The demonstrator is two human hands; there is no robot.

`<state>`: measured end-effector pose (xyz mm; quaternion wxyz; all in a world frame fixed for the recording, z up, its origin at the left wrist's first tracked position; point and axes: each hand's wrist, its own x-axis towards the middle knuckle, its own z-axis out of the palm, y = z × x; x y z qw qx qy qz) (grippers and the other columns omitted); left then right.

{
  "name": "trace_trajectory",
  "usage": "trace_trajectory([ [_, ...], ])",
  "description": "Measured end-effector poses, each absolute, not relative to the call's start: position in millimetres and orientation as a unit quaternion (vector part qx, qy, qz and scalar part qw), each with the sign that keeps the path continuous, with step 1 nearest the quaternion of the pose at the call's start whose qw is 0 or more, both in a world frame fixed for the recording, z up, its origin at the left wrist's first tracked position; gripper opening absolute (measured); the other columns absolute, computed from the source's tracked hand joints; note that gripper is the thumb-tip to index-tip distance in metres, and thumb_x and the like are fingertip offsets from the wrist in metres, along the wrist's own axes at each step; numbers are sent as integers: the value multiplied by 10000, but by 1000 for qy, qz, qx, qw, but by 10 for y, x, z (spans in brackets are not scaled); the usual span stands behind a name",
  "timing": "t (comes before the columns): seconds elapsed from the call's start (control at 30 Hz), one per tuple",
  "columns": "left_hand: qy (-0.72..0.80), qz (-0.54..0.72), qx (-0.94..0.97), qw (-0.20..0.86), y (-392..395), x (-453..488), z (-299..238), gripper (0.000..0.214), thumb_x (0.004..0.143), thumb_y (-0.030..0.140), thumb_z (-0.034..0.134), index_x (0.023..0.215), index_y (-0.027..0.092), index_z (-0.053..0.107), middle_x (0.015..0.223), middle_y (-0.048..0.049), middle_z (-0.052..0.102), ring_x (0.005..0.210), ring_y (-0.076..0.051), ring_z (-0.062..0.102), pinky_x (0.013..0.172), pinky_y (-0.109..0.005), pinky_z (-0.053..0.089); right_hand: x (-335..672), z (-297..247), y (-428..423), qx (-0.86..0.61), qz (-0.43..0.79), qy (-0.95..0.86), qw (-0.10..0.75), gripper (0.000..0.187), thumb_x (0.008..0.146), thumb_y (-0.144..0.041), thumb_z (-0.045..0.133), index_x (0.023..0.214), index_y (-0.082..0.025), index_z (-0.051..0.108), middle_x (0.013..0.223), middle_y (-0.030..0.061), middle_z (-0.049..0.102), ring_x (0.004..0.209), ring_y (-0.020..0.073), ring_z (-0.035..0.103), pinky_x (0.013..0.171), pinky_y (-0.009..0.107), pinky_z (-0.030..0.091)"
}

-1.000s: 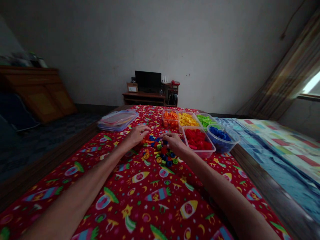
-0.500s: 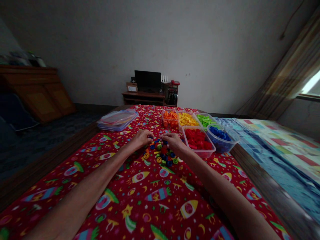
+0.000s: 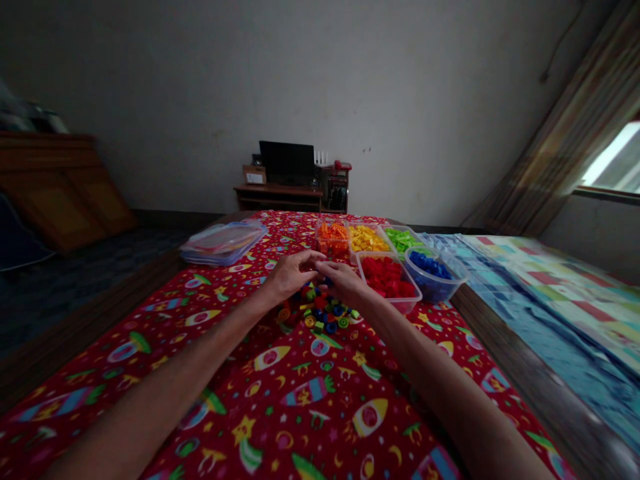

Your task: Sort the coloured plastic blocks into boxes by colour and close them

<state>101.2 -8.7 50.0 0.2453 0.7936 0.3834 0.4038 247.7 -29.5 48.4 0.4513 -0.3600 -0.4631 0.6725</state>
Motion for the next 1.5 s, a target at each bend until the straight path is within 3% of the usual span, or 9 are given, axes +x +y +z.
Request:
trace_trajectory([
  [0.23, 381, 429, 815, 79, -166, 1020, 622, 365, 793, 374, 570, 1098, 178, 608, 1111, -85, 618, 1006, -217, 590, 893, -365, 491, 2821, 754, -136, -423, 533, -535, 500, 138, 712, -268, 624, 640, -150, 619, 558, -26, 567, 480, 56, 471, 466, 170, 362],
  [0.3, 387, 426, 815, 65, -142, 978, 631, 324, 834, 346, 502, 1075, 164, 619, 1092, -95, 619, 1008, -213, 585, 890, -361, 491, 3140, 920, -75, -453, 417, -587, 527, 178, 728, -281, 589, 624, -140, 619, 537, -18, 563, 469, 62, 469, 466, 177, 359],
  [0.4, 400, 409, 819, 46, -109, 937, 615, 271, 829, 270, 468, 993, 167, 657, 1078, -88, 631, 1036, -215, 575, 948, -374, 456, 3758, 1098, -36, -549, 189, -602, 547, 245, 751, -317, 551, 788, -114, 684, 600, 28, 628, 538, 111, 551, 515, 210, 402],
  [0.47, 407, 399, 821, 43, -93, 932, 592, 262, 816, 240, 459, 951, 175, 675, 1085, -82, 635, 1044, -216, 573, 971, -383, 441, 4155, 1125, -45, -639, 45, -565, 520, 287, 757, -295, 522, 846, -97, 710, 613, 66, 654, 604, 161, 602, 569, 251, 435],
  [0.57, 412, 393, 821, 46, -80, 940, 559, 266, 805, 233, 457, 926, 178, 688, 1098, -84, 632, 1045, -220, 575, 969, -390, 446, 4548, 1073, -81, -707, -54, -562, 427, 310, 757, -314, 536, 874, -111, 738, 737, 117, 704, 733, 213, 646, 658, 294, 456],
  [0.87, 405, 360, 839, 56, -80, 886, 482, 273, 814, 287, 455, 928, 200, 687, 1134, -70, 622, 1040, -210, 576, 935, -391, 471, 4427, 946, -44, -678, 17, -692, 247, 287, 817, -263, 508, 906, -147, 754, 760, 40, 722, 711, 165, 635, 629, 222, 428],
  [1.1, 400, 350, 845, 59, -65, 835, 433, 298, 826, 315, 439, 928, 182, 685, 1169, -97, 605, 1051, -219, 577, 936, -401, 467, 4598, 942, -78, -761, -16, -639, 115, 241, 794, -201, 527, 827, -136, 757, 775, 75, 723, 672, 138, 627, 561, 185, 387],
  [1.3, 395, 347, 848, 63, -38, 825, 400, 279, 821, 298, 451, 924, 195, 689, 1157, -86, 617, 1082, -218, 566, 966, -405, 448, 4596, 1088, -164, -775, -53, -610, 155, 292, 822, -214, 494, 938, -122, 746, 840, 118, 726, 745, 171, 656, 619, 207, 419],
  [1.5, 405, 334, 848, 72, -27, 799, 377, 286, 812, 293, 453, 929, 185, 692, 1179, -95, 608, 1130, -231, 545, 996, -417, 425, 4500, 1030, -122, -745, 17, -648, 159, 340, 821, -169, 501, 1099, -182, 695, 1022, 74, 713, 878, 165, 661, 727, 204, 460],
])
